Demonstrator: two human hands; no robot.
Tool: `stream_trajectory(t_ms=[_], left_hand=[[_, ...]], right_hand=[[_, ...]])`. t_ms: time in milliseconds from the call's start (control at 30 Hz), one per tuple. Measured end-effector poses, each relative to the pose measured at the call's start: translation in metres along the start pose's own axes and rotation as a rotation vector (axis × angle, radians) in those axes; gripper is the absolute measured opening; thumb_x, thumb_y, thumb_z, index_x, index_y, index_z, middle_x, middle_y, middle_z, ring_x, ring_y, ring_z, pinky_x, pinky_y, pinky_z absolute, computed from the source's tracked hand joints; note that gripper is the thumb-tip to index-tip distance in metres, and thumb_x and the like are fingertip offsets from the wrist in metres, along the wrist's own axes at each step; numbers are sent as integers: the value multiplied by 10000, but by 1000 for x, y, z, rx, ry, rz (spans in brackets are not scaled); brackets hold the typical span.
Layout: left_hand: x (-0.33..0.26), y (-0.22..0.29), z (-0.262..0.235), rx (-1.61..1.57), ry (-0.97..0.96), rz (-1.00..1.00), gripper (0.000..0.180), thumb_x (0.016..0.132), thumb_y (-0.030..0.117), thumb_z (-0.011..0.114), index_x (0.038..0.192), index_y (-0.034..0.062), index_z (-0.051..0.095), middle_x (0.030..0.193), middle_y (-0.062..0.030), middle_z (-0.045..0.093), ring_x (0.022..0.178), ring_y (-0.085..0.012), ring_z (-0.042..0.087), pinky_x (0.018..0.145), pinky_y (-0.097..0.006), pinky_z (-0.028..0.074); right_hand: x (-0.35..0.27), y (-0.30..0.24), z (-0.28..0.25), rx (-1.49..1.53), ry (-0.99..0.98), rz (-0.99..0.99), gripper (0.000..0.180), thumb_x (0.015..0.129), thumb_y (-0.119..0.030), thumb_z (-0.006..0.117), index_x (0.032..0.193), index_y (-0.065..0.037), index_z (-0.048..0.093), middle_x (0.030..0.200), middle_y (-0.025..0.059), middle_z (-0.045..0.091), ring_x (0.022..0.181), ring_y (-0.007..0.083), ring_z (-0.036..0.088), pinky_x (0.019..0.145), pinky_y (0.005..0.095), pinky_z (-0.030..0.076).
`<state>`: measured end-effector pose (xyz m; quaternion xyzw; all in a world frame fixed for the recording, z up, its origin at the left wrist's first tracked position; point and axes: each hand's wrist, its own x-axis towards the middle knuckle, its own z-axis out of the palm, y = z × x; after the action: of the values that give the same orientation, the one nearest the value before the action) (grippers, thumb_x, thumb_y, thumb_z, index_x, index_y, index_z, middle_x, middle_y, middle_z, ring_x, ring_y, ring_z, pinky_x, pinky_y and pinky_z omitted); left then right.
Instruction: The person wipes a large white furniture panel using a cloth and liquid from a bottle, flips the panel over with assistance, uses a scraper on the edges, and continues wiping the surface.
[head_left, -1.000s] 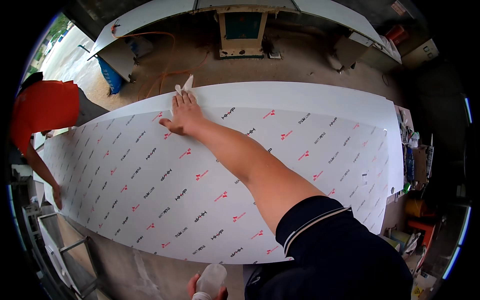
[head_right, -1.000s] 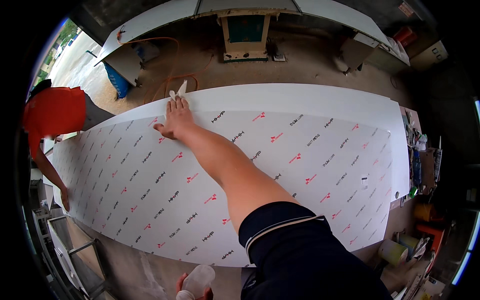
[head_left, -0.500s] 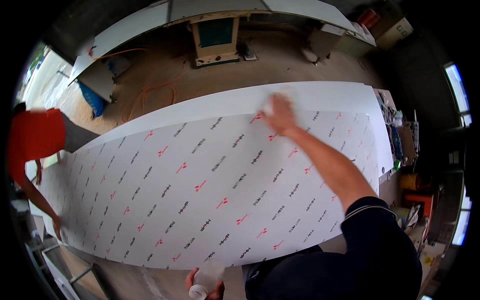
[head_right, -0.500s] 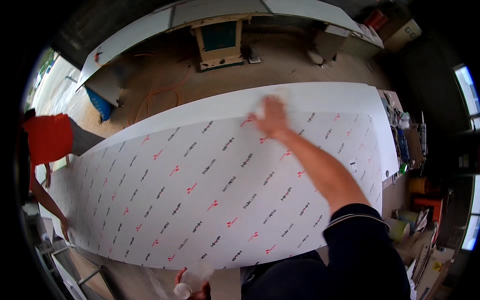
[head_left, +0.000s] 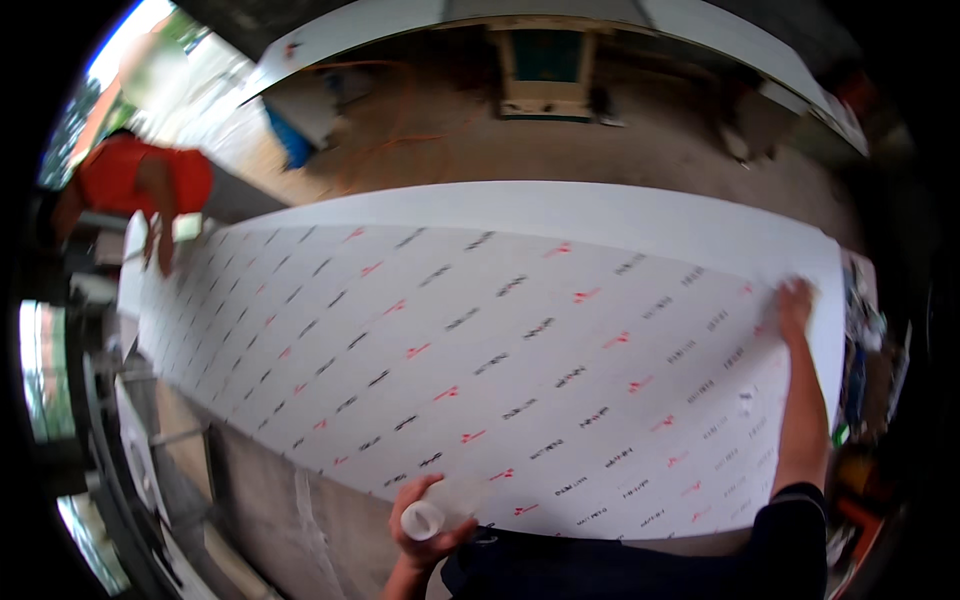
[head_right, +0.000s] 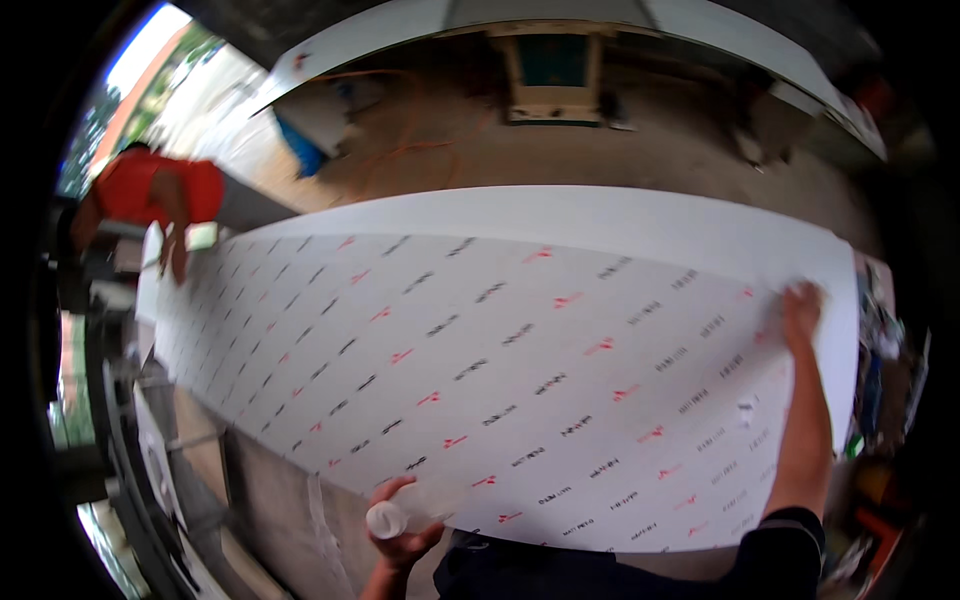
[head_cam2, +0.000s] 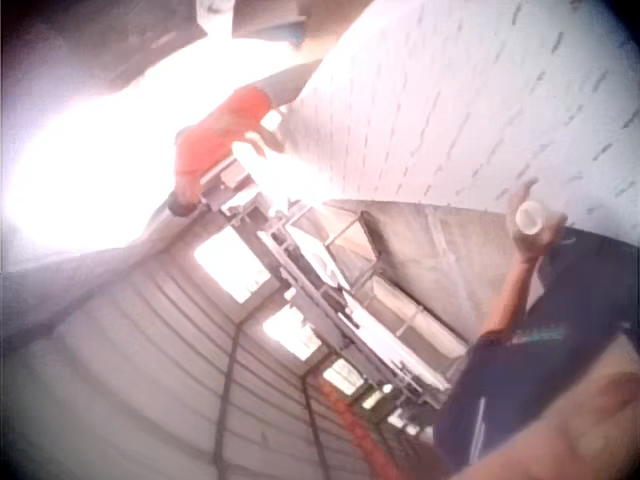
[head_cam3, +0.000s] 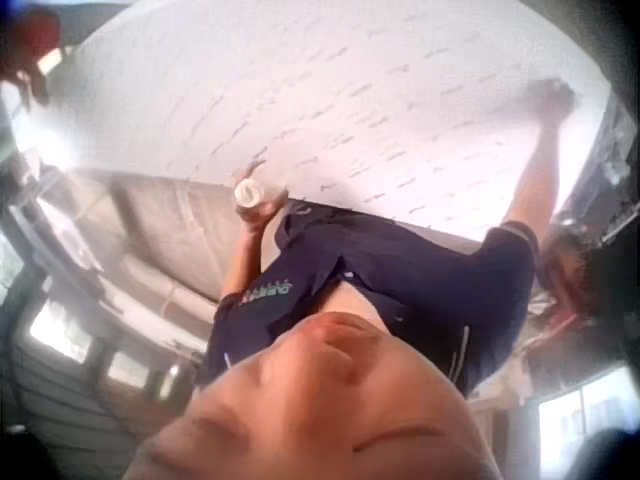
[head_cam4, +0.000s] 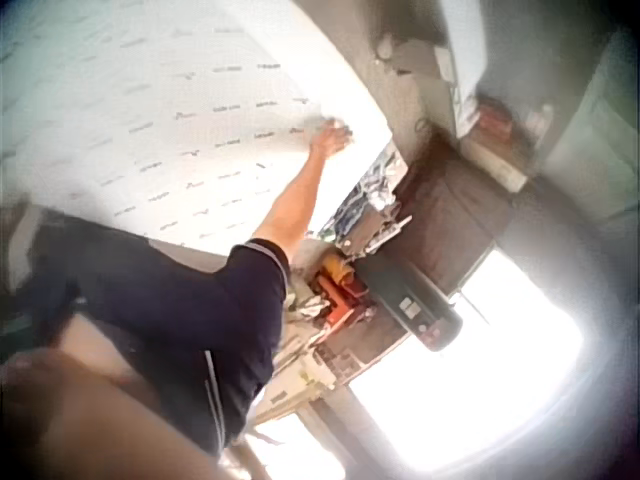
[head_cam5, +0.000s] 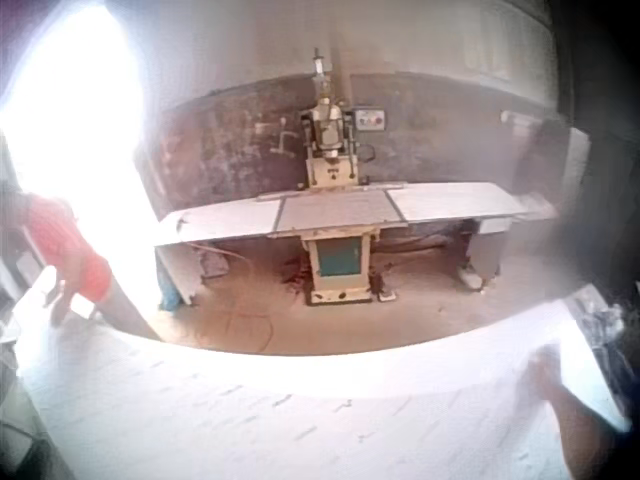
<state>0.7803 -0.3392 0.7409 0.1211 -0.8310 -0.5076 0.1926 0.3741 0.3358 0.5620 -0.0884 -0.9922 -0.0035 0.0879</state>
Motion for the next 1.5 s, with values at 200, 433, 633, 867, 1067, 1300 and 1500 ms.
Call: stream_trajectory(t_ms=[200, 433, 633, 867, 1067, 1300, 1500], left_hand=[[7, -2, -27, 149, 9, 79, 711, 573, 241, 870, 1137, -15, 521, 1017, -185, 643, 862, -306, 642, 765, -387, 513], [36, -54, -101, 96, 49, 121, 693, 581, 265, 873, 1112, -22, 531, 997, -187, 643, 841, -307, 640, 740, -386, 509], [22, -129, -230, 144, 101, -44, 746, 563, 344, 880, 1103, -41, 538, 984, -181, 625, 844, -302, 617, 739, -383, 501], [-24, -182, -368, 313, 291, -217, 699, 646, 277, 839, 1178, -37, 513, 1113, -184, 581, 972, -299, 589, 821, -392, 517], [-45, -211, -407, 374, 343, -243, 700, 636, 244, 839, 1187, -36, 511, 1085, -174, 597, 952, -288, 604, 813, -382, 523], [5, -218, -415, -25, 225, -250, 740, 583, 313, 861, 1139, -50, 534, 999, -150, 617, 869, -275, 613, 773, -377, 511], [15, -204, -404, -33, 232, -37, 743, 621, 384, 843, 1134, -56, 535, 1069, -155, 578, 947, -279, 569, 796, -385, 479]], right_hand=[[-18, -148, -9, -104, -152, -52, 743, 939, -542, 327, 1440, -1, 235, 1497, 201, 227, 1394, 349, 178, 1142, 423, 96], [-116, -483, -87, 132, -188, -508, 739, 929, -465, 421, 1433, 32, 208, 1498, 194, 226, 1395, 341, 185, 1147, 413, 119], [-176, -811, -109, 402, -280, -711, 844, 874, -547, 465, 1404, 70, 239, 1495, 220, 203, 1391, 362, 182, 1147, 394, 152], [-250, -1133, -142, 392, -421, -736, 890, 865, -639, 385, 1466, -26, 150, 1536, 168, 113, 1422, 309, 111, 1158, 375, 72], [-273, -1143, -119, 517, -237, -854, 834, 847, -564, 484, 1406, 16, 267, 1492, 193, 227, 1382, 325, 208, 1144, 392, 139], [-213, -756, -106, 232, -227, -282, 879, 872, -525, 499, 1443, 42, 145, 1520, 213, 126, 1424, 312, 77, 1155, 385, 91], [-385, -792, -123, 385, -187, -417, 879, 832, -478, 587, 1456, -21, 171, 1517, 201, 141, 1413, 328, 108, 1158, 390, 85]])
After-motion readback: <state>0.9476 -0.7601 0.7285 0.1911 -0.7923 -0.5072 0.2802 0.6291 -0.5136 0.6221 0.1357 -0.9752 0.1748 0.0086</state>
